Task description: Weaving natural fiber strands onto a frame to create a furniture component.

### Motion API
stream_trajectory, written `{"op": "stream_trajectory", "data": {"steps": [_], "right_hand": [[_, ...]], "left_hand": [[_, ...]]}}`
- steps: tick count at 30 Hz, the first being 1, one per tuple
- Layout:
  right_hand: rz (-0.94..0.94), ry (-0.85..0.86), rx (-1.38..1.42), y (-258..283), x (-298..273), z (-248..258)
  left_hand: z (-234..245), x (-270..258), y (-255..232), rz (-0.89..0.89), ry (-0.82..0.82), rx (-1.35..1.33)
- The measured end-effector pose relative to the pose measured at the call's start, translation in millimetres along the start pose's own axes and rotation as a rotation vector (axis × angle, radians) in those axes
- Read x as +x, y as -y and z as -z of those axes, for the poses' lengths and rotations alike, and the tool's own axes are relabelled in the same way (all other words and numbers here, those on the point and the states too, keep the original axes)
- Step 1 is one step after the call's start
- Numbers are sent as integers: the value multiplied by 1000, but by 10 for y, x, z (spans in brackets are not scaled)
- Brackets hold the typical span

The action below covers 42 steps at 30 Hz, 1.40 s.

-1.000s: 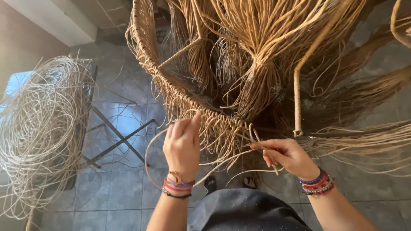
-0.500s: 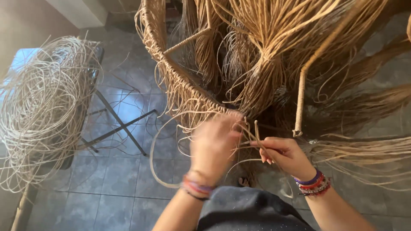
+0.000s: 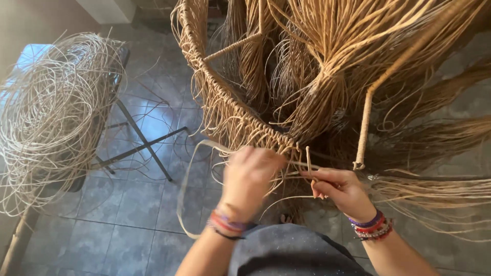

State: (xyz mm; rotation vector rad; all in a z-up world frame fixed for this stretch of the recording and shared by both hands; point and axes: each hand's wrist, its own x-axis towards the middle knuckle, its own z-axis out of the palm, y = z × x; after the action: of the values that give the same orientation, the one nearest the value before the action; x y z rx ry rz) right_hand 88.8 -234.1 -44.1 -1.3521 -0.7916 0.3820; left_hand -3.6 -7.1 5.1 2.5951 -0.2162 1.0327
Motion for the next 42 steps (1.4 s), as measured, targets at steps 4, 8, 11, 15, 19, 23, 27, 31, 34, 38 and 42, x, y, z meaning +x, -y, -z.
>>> {"op": "stream_trajectory", "data": {"steps": [4,8,11,15,19,23,27,31,34,38,42], "right_hand": [[-15,-38,109,-128,-60,-60],[-23,-121,127,-227,-130,-150],[-47,-185,57,-208,-154,-179],[-133,-245,26,-135,-246,-373],[-25,-240,54,-55,-226,-587],[-141,-334,-135,-105,-300,-569],[-131,-375,-322,-142,-358,-514],[-85,-401,-300,-201,-447,-536],[-69,-410,-275,-219,-433,-551],[-172,-428,-283,-118,-462,-623],[-243,-452,-314,-153,-478,-615]], "left_hand": [[354,-215,401,154,41,388],[90,-137,96,32,79,100],[-223,-74,18,-120,108,-246],[-175,119,-251,158,25,-946],[-309,450,-429,551,-154,-1391],[-426,766,-395,877,-348,-1891],[-464,1010,-375,892,-422,-1879],[-568,1049,-315,902,-435,-1861],[-604,1120,-246,920,-426,-1805],[-706,1067,-247,928,-517,-1774],[-737,1082,-312,895,-607,-1688]]}}
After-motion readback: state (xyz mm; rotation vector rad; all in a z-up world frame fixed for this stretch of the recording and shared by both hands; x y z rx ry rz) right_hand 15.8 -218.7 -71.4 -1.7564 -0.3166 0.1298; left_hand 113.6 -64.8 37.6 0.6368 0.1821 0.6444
